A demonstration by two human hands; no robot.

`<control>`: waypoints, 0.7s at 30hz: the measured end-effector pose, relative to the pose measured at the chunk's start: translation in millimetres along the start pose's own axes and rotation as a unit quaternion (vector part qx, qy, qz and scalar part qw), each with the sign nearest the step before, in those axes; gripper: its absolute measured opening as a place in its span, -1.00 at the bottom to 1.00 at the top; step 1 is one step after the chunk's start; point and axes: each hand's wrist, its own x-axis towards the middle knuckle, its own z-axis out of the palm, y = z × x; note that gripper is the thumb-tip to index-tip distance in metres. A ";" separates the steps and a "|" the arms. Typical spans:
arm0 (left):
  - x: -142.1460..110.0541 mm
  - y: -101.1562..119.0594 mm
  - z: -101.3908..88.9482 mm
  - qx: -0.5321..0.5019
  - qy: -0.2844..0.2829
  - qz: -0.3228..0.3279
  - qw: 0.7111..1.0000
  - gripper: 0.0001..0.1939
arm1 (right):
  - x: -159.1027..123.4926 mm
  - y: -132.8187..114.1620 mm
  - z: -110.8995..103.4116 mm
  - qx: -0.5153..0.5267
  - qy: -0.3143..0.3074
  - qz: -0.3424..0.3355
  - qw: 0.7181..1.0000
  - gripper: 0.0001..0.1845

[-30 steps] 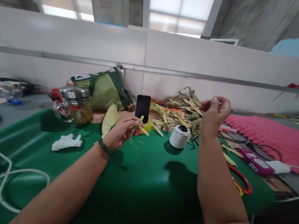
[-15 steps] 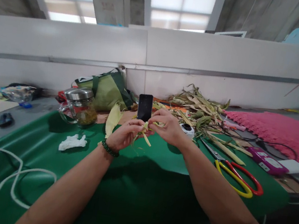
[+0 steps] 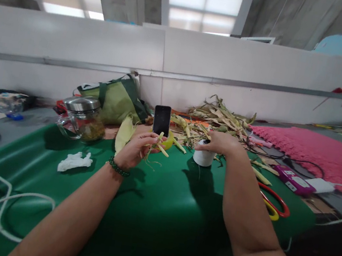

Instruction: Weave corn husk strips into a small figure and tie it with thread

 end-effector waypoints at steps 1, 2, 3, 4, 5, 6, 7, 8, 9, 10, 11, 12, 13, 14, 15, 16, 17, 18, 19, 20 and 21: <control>-0.1 -0.1 0.0 0.001 -0.001 0.000 1.000 -0.82 | 0.3 -0.8 0.9 -0.015 -0.011 -0.015 1.000 -0.28; -0.2 -0.3 0.0 0.002 -0.001 0.001 1.000 -0.81 | 0.2 -1.6 1.3 -0.018 -0.012 -0.025 0.999 -0.35; -0.5 -0.4 0.1 0.001 -0.002 0.000 1.000 -0.81 | -0.4 -2.0 1.1 -0.005 -0.004 -0.037 0.999 -0.40; -0.7 -0.6 0.4 -0.001 -0.005 -0.001 1.000 -0.80 | -1.5 -2.1 0.2 0.027 0.014 -0.058 0.998 -0.42; -1.1 -0.7 0.8 -0.004 -0.007 -0.003 1.000 -0.79 | -3.2 -1.7 -1.1 0.075 0.039 -0.092 0.992 -0.42; -1.4 -0.8 1.3 -0.008 -0.009 -0.006 1.000 -0.79 | -5.4 -1.1 -2.7 0.135 0.069 -0.139 0.979 -0.38; -1.7 -0.8 1.7 -0.012 -0.010 -0.009 1.000 -0.79 | -7.9 -0.3 -4.3 0.196 0.097 -0.192 0.957 -0.33; -1.9 -0.7 2.1 -0.015 -0.010 -0.009 1.000 -0.80 | -10.4 0.3 -5.8 0.253 0.121 -0.243 0.929 -0.28; -2.1 -0.4 2.3 -0.018 -0.008 -0.007 1.000 -0.80 | -12.7 0.8 -7.0 0.301 0.139 -0.282 0.900 -0.24; -2.2 -0.1 2.2 -0.022 -0.003 -0.001 1.000 -0.81 | -14.4 1.0 -7.7 0.337 0.152 -0.309 0.876 -0.20; -2.3 0.4 2.0 -0.028 0.002 0.007 1.000 -0.82 | -15.6 1.1 -8.1 0.365 0.161 -0.324 0.858 -0.18; -2.4 1.0 1.6 -0.034 0.009 0.015 0.999 -0.82 | -16.0 1.0 -8.0 0.386 0.167 -0.332 0.844 -0.17; -2.5 1.5 1.1 -0.040 0.015 0.023 0.999 -0.82 | -15.8 0.9 -7.7 0.401 0.171 -0.336 0.835 -0.16; -2.5 1.9 0.6 -0.044 0.020 0.029 0.998 -0.82 | -15.1 0.5 -7.1 0.412 0.171 -0.339 0.828 -0.15; -2.5 2.0 0.3 -0.046 0.021 0.033 0.998 -0.82 | -14.2 0.0 -6.4 0.419 0.170 -0.343 0.823 -0.15; -2.5 1.9 0.2 -0.045 0.017 0.036 0.998 -0.82 | -13.4 -0.9 -5.5 0.425 0.168 -0.348 0.819 -0.15; -2.3 1.3 0.4 -0.043 0.011 0.038 0.998 -0.83 | -12.8 -2.2 -4.7 0.431 0.163 -0.354 0.814 -0.16; -1.9 0.2 1.0 -0.042 0.001 0.039 0.998 -0.84 | -12.7 -4.0 -3.9 0.437 0.157 -0.361 0.808 -0.16; -1.4 -1.4 1.7 -0.041 -0.009 0.040 0.998 -0.84 | -13.0 -6.2 -3.2 0.444 0.149 -0.369 0.803 -0.17; -0.6 -3.2 2.4 -0.039 -0.022 0.039 0.998 -0.85 | -13.8 -8.6 -2.7 0.447 0.139 -0.375 0.800 -0.18; 0.3 -5.2 2.9 -0.034 -0.037 0.036 0.998 -0.85 | -14.7 -10.7 -2.4 0.448 0.129 -0.382 0.798 -0.18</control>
